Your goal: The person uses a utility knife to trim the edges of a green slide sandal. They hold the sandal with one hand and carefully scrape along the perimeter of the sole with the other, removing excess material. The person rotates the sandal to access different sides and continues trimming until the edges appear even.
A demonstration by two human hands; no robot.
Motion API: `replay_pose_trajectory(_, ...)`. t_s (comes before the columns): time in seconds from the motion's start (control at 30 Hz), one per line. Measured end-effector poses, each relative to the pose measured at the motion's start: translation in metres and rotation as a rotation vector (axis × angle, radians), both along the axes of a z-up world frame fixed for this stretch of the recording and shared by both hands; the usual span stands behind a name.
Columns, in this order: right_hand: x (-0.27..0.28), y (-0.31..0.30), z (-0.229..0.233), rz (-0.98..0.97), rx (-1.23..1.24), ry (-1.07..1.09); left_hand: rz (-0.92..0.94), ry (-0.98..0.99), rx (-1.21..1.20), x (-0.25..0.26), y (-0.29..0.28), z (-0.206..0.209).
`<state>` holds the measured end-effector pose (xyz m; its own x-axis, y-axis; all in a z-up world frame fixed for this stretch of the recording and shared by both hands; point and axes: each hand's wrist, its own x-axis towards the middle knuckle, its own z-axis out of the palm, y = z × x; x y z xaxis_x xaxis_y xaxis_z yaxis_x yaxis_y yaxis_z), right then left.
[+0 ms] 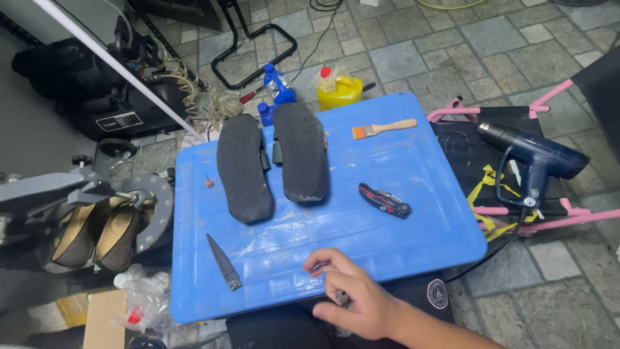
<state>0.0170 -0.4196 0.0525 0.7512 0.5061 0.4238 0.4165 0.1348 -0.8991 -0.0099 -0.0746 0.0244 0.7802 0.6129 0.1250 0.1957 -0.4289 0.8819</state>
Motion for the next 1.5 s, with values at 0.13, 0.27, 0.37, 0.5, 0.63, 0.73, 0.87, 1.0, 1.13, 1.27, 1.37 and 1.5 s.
replay_pose_trajectory(0.13,-0.006,-0.035,0.015,0.043,0.142,0.071,-0.287,-0.068,-0.014,-0.015,-0.087,0.049)
replay_pose_trajectory(0.27,0.006,-0.083,0.022,-0.473,0.026,0.038,-0.477,-0.093,0.001,0.048,-0.2,0.066)
replay_pose_trajectory(0.37,0.024,-0.115,0.014,-0.859,-0.062,0.083,-0.577,-0.092,0.011,0.091,-0.261,0.066)
replay_pose_trajectory(0.5,0.047,-0.163,-0.024,-0.93,0.0,0.193,-0.676,0.045,-0.361,0.124,-0.288,0.04)
replay_pose_trajectory(0.63,0.053,-0.228,-0.075,-0.724,0.425,0.335,-0.699,0.031,-0.715,0.148,-0.283,0.002)
replay_pose_trajectory(0.73,0.039,-0.278,-0.106,-0.73,0.415,0.599,-0.671,0.138,-0.974,0.159,-0.278,-0.027)
replay_pose_trajectory(0.87,0.028,-0.284,-0.135,-0.705,0.369,0.736,-0.736,0.107,-0.845,0.16,-0.271,-0.042)
replay_pose_trajectory(1.0,0.029,-0.256,-0.119,-0.835,0.063,0.688,-0.731,0.188,-0.414,0.156,-0.26,-0.027)
replay_pose_trajectory(1.13,0.026,-0.218,-0.058,-1.138,-0.83,-0.176,-0.819,0.234,-0.257,0.145,-0.251,-0.003)
replay_pose_trajectory(1.27,0.024,-0.182,-0.01,-1.174,-0.417,0.109,-0.943,0.231,-0.536,0.138,-0.248,0.01)
replay_pose_trajectory(1.37,0.018,-0.161,0.017,-1.123,-0.591,0.125,-0.969,0.229,-0.582,0.141,-0.249,0.006)
replay_pose_trajectory(1.5,0.042,-0.145,0.039,-0.96,-0.974,0.302,-0.959,0.212,-0.702,0.13,-0.252,0.008)
